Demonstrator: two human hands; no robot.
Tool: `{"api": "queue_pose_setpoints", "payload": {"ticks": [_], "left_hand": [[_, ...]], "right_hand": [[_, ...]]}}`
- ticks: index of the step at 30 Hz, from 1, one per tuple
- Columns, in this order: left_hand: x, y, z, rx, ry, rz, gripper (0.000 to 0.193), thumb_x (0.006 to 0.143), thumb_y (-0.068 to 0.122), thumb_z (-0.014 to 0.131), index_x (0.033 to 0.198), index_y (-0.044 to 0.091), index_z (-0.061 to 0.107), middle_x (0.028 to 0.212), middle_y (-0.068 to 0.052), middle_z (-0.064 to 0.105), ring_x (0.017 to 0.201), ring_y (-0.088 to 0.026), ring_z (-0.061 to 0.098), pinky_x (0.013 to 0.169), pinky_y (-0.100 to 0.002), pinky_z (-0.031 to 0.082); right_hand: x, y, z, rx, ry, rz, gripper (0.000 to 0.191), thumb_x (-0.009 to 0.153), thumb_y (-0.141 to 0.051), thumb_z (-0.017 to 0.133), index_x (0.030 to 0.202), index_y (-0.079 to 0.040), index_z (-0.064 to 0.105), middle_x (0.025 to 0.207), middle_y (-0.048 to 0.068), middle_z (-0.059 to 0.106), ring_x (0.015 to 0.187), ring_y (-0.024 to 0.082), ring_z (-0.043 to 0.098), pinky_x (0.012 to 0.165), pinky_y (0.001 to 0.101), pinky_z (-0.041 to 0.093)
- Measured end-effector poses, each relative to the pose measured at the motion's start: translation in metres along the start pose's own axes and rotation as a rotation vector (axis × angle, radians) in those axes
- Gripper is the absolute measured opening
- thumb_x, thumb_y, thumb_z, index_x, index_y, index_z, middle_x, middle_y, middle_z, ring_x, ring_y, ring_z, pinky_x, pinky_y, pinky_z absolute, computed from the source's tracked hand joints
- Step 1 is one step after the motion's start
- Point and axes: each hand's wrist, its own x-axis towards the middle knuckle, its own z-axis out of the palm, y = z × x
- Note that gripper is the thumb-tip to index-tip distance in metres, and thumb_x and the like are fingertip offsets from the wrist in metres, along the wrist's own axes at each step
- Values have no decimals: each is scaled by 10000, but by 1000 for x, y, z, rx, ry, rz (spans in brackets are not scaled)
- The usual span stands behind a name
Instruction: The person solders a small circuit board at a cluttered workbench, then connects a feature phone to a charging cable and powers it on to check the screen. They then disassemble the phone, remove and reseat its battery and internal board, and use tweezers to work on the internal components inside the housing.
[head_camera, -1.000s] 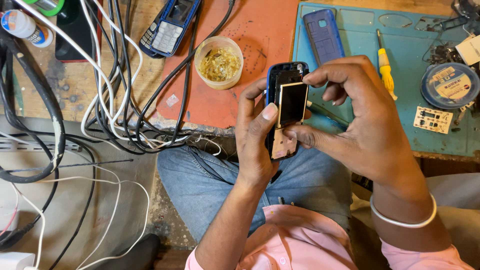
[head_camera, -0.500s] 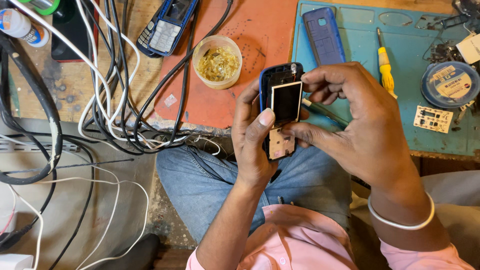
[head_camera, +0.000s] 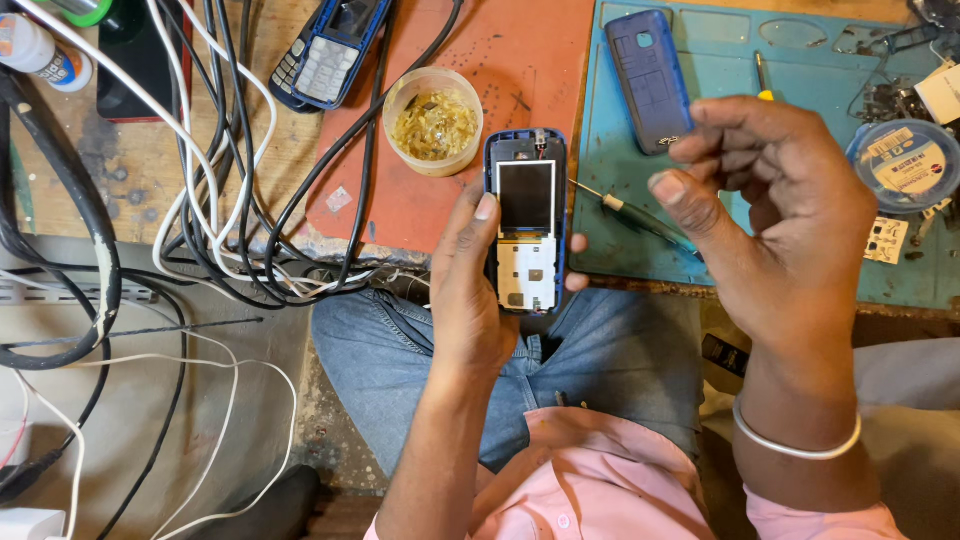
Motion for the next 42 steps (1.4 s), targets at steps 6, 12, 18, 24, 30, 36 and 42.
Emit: {"api": "queue_pose_setpoints", "payload": {"ticks": [6,12,18,24,30,36,42], "left_hand": [[-2,15,-9,249,57,31,560,994,170,674,1466,-33,451,1169,-162,680,880,-238,723,651,-367,632],[-5,15,-20,631,89,104,819,812,-77,837,1501,-7,400,1149,-144,658,864,-176,652,669,-309,554],[-5,13,-24,686,-52,154,872,805,-75,810,1549,21,365,1323,-86,633,1206,-133,640,1048,-297,553],[-10,13,-27,627,-92,116,864,800,-58,813,1551,-2,389,1358,-96,606,1236,-154,627,1053,-323,542],[-13,12,-32,724,-118,156,871,782,-12,837,1552,-38,430,1400,-81,596,1302,-140,585,1142,-314,487],[-16,8,-38,736,-133,179,902,766,-9,840,1562,-31,416,1402,-76,606,1308,-136,583,1157,-307,476],[-20,5,-42,797,-147,233,913,736,-35,832,1558,-25,436,1394,-75,607,1273,-125,590,1131,-291,480]], "right_hand": [[-26,24,11,-42,43,30,238,1002,-51,790,1188,25,663,1026,42,694,933,69,654,839,201,543],[-23,41,-14,-278,281,19,197,1017,-76,803,1151,9,686,1024,40,719,867,47,649,760,184,516],[-21,32,-28,-526,122,11,195,979,-77,855,1132,-11,753,1005,69,751,752,96,606,684,235,487],[-20,23,-9,-703,-42,-266,276,800,-65,868,1046,-10,756,995,133,716,877,258,642,759,371,518],[-25,19,0,-577,2,-176,203,955,-70,860,1134,-55,765,1085,85,736,835,184,634,721,298,510],[-24,16,-7,-632,133,-91,207,953,-71,844,1129,-22,747,1011,113,718,799,212,635,729,325,502],[-19,25,-23,-780,203,132,286,914,-201,855,1079,1,740,915,148,693,692,241,625,642,355,480]]}}
